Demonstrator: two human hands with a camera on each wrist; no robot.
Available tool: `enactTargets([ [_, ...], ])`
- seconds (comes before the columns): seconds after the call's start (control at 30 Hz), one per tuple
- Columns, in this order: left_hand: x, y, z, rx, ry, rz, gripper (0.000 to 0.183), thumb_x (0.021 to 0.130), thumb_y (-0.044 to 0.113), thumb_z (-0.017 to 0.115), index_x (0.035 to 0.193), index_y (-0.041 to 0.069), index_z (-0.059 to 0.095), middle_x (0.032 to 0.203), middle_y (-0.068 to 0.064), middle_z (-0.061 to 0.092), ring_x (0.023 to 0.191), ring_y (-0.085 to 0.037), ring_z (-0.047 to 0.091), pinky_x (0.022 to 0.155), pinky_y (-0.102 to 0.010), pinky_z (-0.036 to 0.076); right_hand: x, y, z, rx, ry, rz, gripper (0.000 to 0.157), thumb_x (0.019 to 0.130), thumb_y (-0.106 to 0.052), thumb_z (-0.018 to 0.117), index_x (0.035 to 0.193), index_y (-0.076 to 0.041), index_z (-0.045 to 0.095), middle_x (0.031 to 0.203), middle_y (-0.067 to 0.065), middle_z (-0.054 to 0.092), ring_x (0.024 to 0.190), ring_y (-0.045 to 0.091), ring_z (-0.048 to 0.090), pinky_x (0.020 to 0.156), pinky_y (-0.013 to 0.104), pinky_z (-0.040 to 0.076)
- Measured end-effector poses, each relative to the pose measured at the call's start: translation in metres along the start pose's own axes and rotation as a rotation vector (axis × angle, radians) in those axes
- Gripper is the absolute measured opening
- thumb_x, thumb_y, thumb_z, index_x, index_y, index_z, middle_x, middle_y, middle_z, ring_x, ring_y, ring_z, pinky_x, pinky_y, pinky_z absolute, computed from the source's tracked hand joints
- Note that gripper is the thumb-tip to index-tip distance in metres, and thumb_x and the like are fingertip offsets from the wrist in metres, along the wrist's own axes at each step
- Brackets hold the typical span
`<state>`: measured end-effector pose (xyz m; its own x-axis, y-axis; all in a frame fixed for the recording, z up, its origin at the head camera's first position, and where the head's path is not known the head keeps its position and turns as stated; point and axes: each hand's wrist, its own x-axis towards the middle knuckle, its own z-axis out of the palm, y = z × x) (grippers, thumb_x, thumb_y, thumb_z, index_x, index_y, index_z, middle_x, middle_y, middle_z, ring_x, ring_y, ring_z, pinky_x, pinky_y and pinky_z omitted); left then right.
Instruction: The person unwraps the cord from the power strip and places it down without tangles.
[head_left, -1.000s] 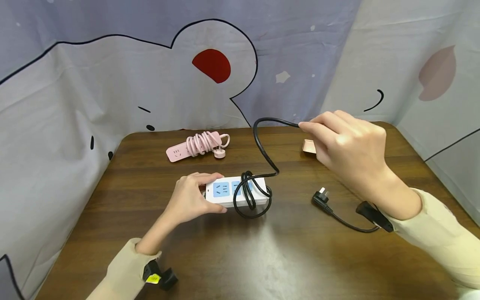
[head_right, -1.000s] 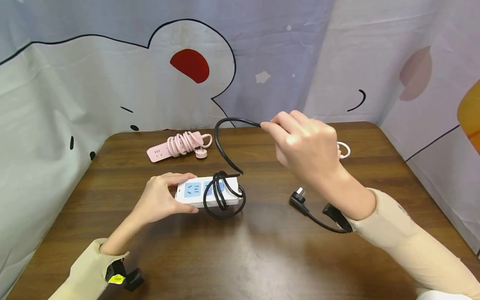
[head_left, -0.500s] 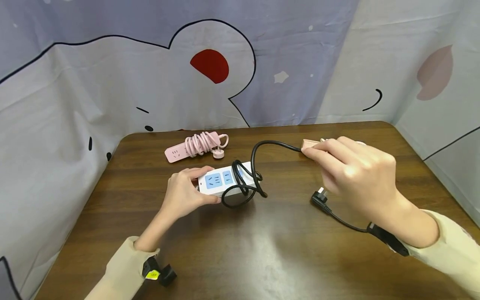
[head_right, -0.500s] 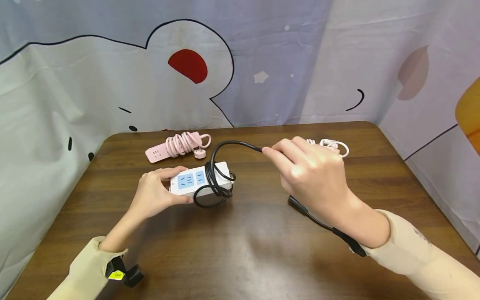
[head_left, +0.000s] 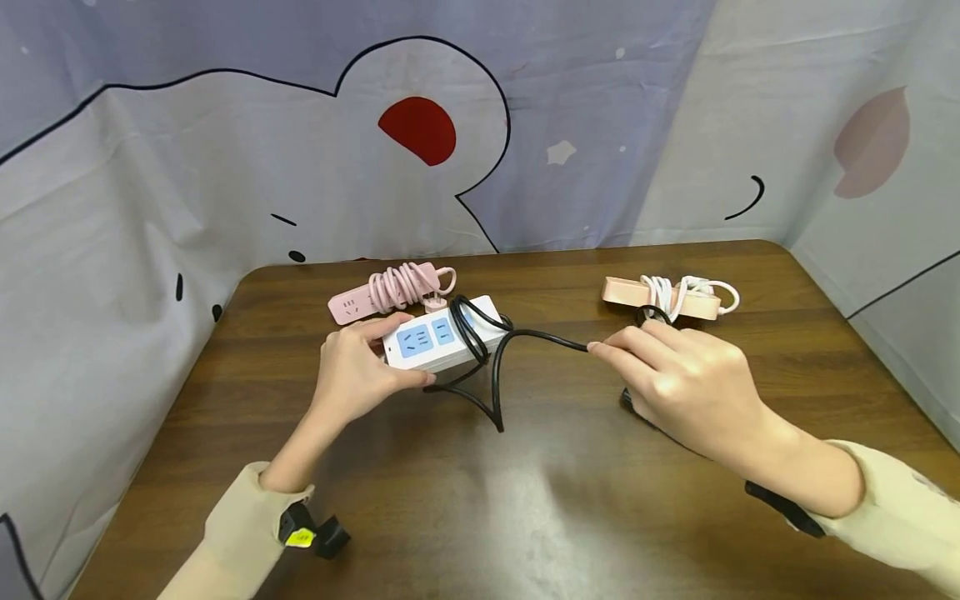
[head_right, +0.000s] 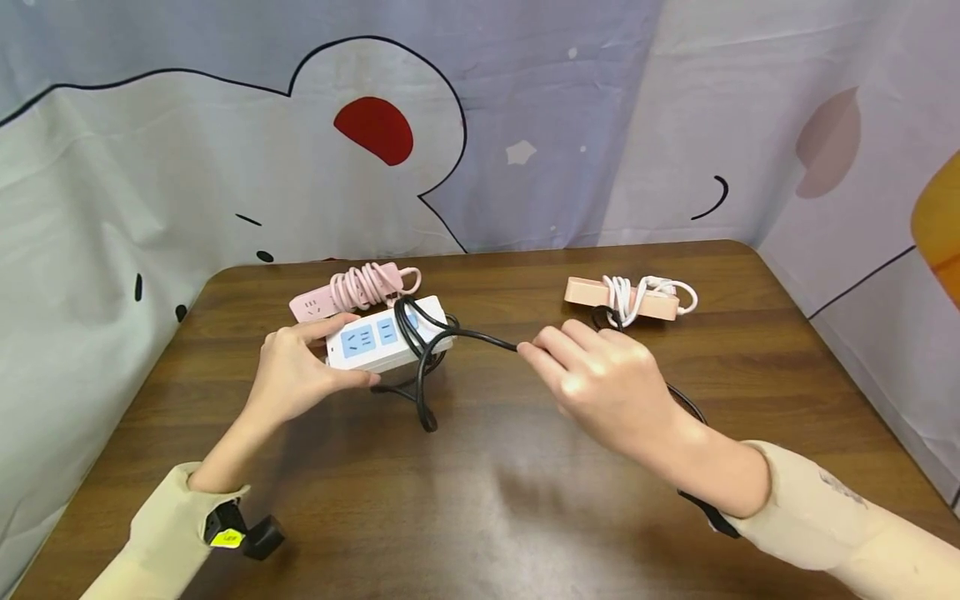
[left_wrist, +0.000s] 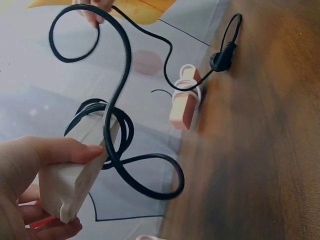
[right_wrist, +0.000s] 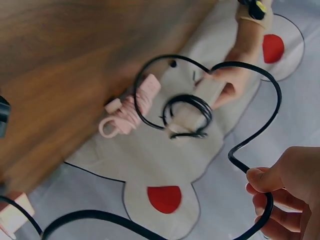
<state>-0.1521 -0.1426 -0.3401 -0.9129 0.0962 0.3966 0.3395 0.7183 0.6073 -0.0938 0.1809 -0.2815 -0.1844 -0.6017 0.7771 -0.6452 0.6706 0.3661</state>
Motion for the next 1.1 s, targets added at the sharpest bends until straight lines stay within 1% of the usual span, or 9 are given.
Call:
enactTargets([
  [0.23, 0.002, 0.005, -0.005, -0.045, 0.002, -0.013, 0.072, 0.047, 0.027, 0.094, 0.114, 0.012, 0.072, 0.099, -0.006, 0.075, 0.068, -0.013, 0.063, 0.057, -0.021, 0.045, -0.007, -0.008, 0.011, 0.008, -0.068, -0.059, 0.037, 0.084, 0.007, 0.038, 0.084, -0.007, 0.072, 0.070, -0.003, 0.061, 0.058, 0.013, 0.052, 0.043, 0.024, 0.036],
  [0.33, 0.003, 0.009, -0.009, -0.071, -0.001, -0.007, 0.071, 0.048, 0.026, 0.094, 0.113, 0.012, 0.072, 0.096, -0.007, 0.075, 0.068, -0.013, 0.062, 0.056, -0.020, 0.045, -0.009, -0.012, 0.014, 0.030, -0.102, -0.071, 0.032, 0.087, 0.004, 0.043, 0.084, -0.008, 0.072, 0.071, -0.004, 0.060, 0.059, 0.012, 0.053, 0.044, 0.024, 0.037],
  [0.47, 0.004, 0.017, -0.016, -0.108, -0.011, 0.004, 0.071, 0.048, 0.025, 0.095, 0.114, 0.012, 0.072, 0.093, -0.007, 0.074, 0.068, -0.013, 0.063, 0.055, -0.020, 0.046, -0.012, -0.015, 0.023, 0.094, -0.137, -0.059, 0.025, 0.083, 0.001, 0.049, 0.083, -0.009, 0.072, 0.070, -0.004, 0.057, 0.056, 0.011, 0.051, 0.042, 0.023, 0.036],
  [0.57, 0.004, 0.022, -0.021, -0.135, -0.027, 0.008, 0.073, 0.048, 0.025, 0.095, 0.115, 0.011, 0.071, 0.096, -0.006, 0.074, 0.069, -0.014, 0.065, 0.057, -0.018, 0.048, -0.014, -0.014, 0.031, 0.154, -0.158, -0.032, 0.023, 0.078, 0.003, 0.054, 0.082, -0.011, 0.072, 0.068, -0.005, 0.056, 0.053, 0.011, 0.050, 0.039, 0.023, 0.034],
  [0.63, 0.004, 0.025, -0.023, -0.151, -0.043, 0.005, 0.073, 0.049, 0.024, 0.095, 0.116, 0.010, 0.070, 0.098, -0.006, 0.073, 0.071, -0.015, 0.066, 0.058, -0.017, 0.049, -0.015, -0.013, 0.036, 0.184, -0.176, -0.005, 0.021, 0.076, 0.003, 0.058, 0.081, -0.012, 0.072, 0.067, -0.006, 0.056, 0.053, 0.010, 0.051, 0.038, 0.023, 0.033],
  [0.83, 0.001, 0.030, -0.028, -0.192, -0.089, -0.003, 0.073, 0.050, 0.019, 0.095, 0.118, 0.008, 0.069, 0.103, -0.007, 0.072, 0.073, -0.016, 0.065, 0.061, -0.017, 0.050, -0.020, -0.009, 0.054, 0.220, -0.233, 0.057, 0.011, 0.075, -0.003, 0.069, 0.076, -0.014, 0.071, 0.064, -0.007, 0.055, 0.051, 0.007, 0.052, 0.036, 0.022, 0.029],
  [0.97, -0.002, 0.032, -0.029, -0.220, -0.126, 0.002, 0.073, 0.050, 0.019, 0.095, 0.118, 0.010, 0.069, 0.105, -0.004, 0.072, 0.072, -0.014, 0.064, 0.062, -0.018, 0.051, -0.021, -0.005, 0.066, 0.235, -0.300, 0.118, 0.010, 0.073, -0.008, 0.076, 0.073, -0.015, 0.070, 0.062, -0.008, 0.053, 0.048, 0.006, 0.051, 0.036, 0.023, 0.027],
  [1.1, -0.004, 0.033, -0.029, -0.236, -0.148, 0.031, 0.073, 0.049, 0.019, 0.095, 0.117, 0.011, 0.070, 0.106, -0.002, 0.072, 0.074, -0.012, 0.064, 0.064, -0.019, 0.052, -0.017, 0.001, 0.075, 0.272, -0.387, 0.204, 0.011, 0.072, -0.009, 0.078, 0.073, -0.017, 0.071, 0.064, -0.010, 0.057, 0.048, 0.006, 0.053, 0.038, 0.025, 0.030],
])
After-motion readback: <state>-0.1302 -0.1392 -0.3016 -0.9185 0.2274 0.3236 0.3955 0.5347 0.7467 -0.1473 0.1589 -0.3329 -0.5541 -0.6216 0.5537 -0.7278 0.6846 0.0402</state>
